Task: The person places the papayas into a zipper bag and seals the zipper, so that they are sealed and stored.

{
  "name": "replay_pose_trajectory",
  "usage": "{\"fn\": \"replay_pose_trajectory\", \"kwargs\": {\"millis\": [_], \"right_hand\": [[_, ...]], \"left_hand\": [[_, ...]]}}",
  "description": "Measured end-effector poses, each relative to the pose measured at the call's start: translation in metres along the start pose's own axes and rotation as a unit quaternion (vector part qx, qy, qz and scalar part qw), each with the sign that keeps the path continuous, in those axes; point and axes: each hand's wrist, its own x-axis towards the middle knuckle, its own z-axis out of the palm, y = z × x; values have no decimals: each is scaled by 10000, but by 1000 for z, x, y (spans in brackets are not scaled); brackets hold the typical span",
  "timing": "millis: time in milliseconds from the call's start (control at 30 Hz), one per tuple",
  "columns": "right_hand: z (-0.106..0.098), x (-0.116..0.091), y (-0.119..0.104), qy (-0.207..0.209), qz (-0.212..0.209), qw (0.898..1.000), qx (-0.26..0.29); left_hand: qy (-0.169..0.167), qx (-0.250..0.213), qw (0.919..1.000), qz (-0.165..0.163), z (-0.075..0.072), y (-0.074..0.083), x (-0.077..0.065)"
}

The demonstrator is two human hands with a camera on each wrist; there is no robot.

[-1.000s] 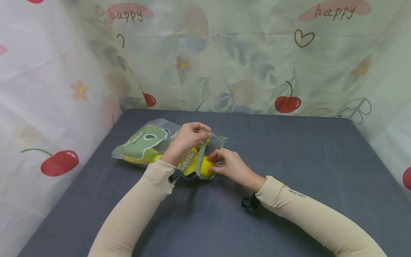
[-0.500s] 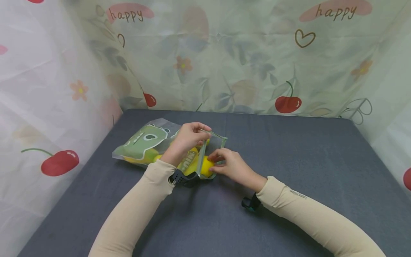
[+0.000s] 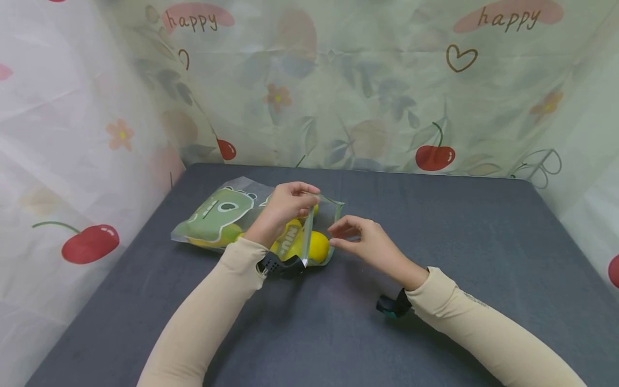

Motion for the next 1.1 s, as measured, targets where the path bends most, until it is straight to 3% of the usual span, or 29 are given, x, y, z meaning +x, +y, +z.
{"fn": "replay_pose_trajectory", "kwargs": {"millis": [433,567,767,933,1100], "right_hand": [[7,-18,11,-376,29,9991,204],[17,-21,15,-819,299,9927,837],[32,-19,13,-1303,681,9713,1872],[44,-13,10,-962,1008,9618,2355],[51,-8,9,-530,1148,9597,2508]], "left_hand": [[281,-360,9990,18,7,-2,10],[326,-433,9985,17,8,-2,12],[335,-419,9986,37,8,-2,11],[360,-434,9984,80,9,-1,11],[363,-528,9979,66,10,-1,11]]}}
